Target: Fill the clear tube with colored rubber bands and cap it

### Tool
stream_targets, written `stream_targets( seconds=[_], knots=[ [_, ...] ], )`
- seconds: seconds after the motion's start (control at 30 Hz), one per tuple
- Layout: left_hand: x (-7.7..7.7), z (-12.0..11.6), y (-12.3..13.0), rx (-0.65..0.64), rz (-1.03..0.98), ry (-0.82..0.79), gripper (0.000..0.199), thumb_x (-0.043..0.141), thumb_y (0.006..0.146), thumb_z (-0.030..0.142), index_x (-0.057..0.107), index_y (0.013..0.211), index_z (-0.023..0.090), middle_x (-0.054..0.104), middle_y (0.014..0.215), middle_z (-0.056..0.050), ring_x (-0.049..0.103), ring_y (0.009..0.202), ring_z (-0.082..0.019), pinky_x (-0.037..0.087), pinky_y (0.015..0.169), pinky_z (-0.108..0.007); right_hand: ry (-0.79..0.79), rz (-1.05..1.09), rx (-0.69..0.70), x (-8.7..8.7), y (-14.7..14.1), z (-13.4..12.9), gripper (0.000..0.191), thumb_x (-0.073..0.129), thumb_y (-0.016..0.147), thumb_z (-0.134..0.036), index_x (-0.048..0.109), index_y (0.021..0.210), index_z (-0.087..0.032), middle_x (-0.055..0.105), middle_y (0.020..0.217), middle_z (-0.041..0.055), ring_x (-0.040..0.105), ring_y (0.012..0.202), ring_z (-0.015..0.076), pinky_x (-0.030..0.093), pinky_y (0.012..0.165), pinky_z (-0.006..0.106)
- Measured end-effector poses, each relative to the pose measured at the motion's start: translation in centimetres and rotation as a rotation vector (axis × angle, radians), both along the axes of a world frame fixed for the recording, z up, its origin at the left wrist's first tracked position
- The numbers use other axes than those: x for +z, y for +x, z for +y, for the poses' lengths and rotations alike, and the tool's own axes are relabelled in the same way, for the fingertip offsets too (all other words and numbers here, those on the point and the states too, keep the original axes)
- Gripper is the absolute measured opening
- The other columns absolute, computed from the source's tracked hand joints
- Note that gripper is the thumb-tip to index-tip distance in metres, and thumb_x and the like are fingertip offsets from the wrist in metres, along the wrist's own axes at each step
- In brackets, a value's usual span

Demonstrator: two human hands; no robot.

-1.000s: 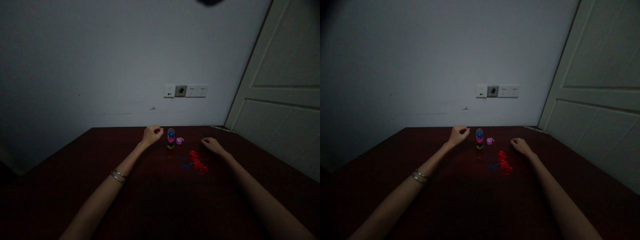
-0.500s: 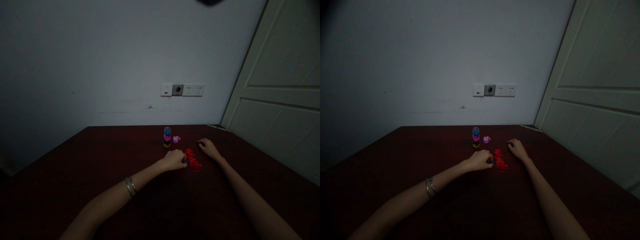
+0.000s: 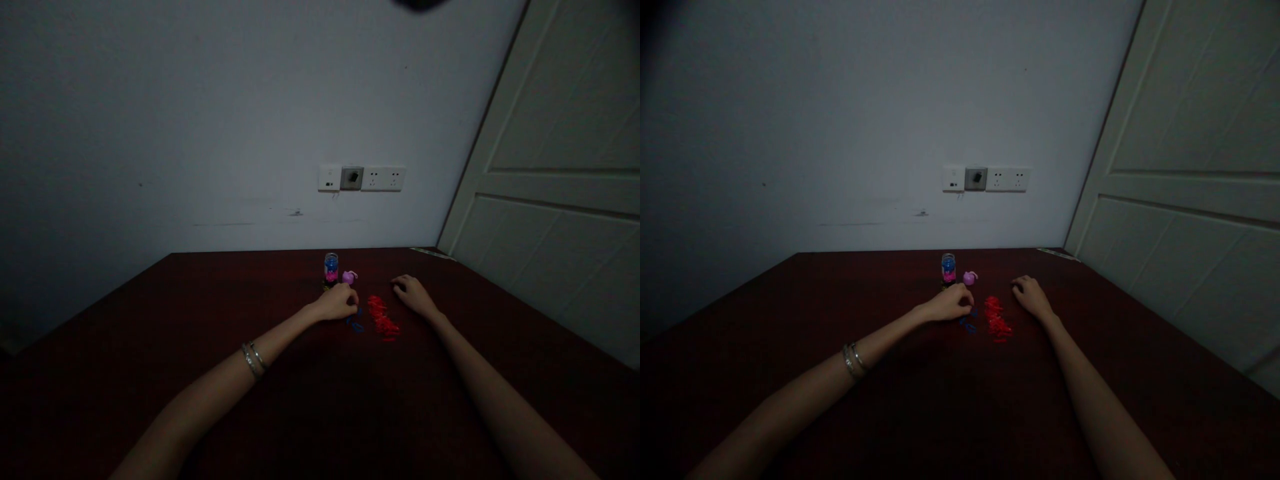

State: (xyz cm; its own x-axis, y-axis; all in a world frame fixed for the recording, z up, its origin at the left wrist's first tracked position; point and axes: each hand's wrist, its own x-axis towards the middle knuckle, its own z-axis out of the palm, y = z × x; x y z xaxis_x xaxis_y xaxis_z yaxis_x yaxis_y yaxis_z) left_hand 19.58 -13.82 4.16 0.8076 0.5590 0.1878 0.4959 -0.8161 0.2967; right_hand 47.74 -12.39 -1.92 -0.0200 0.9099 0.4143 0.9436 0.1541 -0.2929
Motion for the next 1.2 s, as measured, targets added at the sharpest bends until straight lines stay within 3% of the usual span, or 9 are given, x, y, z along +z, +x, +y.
stream_targets(
  seconds=[0.2,0.4,0.57,0.8,1.03,1.2],
  knots=[
    [-1.0,1.0,0.2,-0.192,0.036,0.0,0.04,0.044,0.07,0.004,0.06,0.107,0.011,0.059,0.111,-0.011,0.051,0.105,-0.017,0.035,0.095,-0.029,0.001,0.004,0.002,0.3,-0.3,-0.3,0.028,0.045,0.081,-0.021,0.065,0.1,-0.015,0.06,0.105,0.0115,0.053,0.099,0.021,0.038,0.09,0.033],
    [-0.4,1.1,0.0,-0.255,0.085,-0.037,0.042,0.045,0.064,-0.001,0.065,0.098,0.015,0.063,0.101,-0.007,0.055,0.096,-0.017,0.038,0.089,-0.027,0.002,0.013,-0.007,0.3,-0.4,-0.5,0.028,0.046,0.08,-0.021,0.065,0.1,-0.015,0.06,0.105,0.0114,0.053,0.099,0.0211,0.038,0.089,0.033],
    [0.7,0.5,-0.7,-0.276,0.112,-0.144,0.042,0.049,0.063,0.001,0.066,0.099,0.014,0.063,0.099,-0.007,0.057,0.09,-0.016,0.042,0.082,-0.023,-0.005,0.011,-0.002,0.1,-0.3,-0.4,0.029,0.045,0.08,-0.022,0.064,0.101,-0.014,0.06,0.105,0.0119,0.053,0.099,0.0211,0.038,0.089,0.032],
    [1.1,-0.1,-0.9,-0.304,0.192,-0.192,0.037,0.065,0.065,0.021,0.064,0.102,0.015,0.062,0.094,-0.006,0.057,0.081,-0.015,0.044,0.074,-0.023,-0.014,0.01,-0.005,0.1,-0.2,-0.3,0.03,0.045,0.08,-0.021,0.064,0.102,-0.014,0.06,0.106,0.0123,0.053,0.099,0.0214,0.038,0.089,0.033],
    [0.9,-0.6,-0.9,-0.286,0.174,-0.102,0.018,0.06,0.067,0.011,0.067,0.084,0.013,0.062,0.082,-0.004,0.055,0.07,-0.012,0.041,0.067,-0.021,-0.001,-0.029,0.009,0.5,-0.4,-0.5,0.03,0.044,0.081,-0.021,0.064,0.101,-0.012,0.061,0.105,0.0134,0.054,0.099,0.0218,0.038,0.09,0.032],
    [1.1,-1.1,-1.0,-0.252,0.16,-0.121,0.018,0.056,0.066,0.006,0.067,0.078,0.013,0.062,0.071,-0.002,0.053,0.061,-0.01,0.039,0.06,-0.019,0.002,-0.013,0.006,0.4,-0.4,-0.5,0.029,0.045,0.08,-0.021,0.064,0.1,-0.013,0.061,0.106,0.0132,0.053,0.1,0.0223,0.038,0.09,0.032]
  ],
)
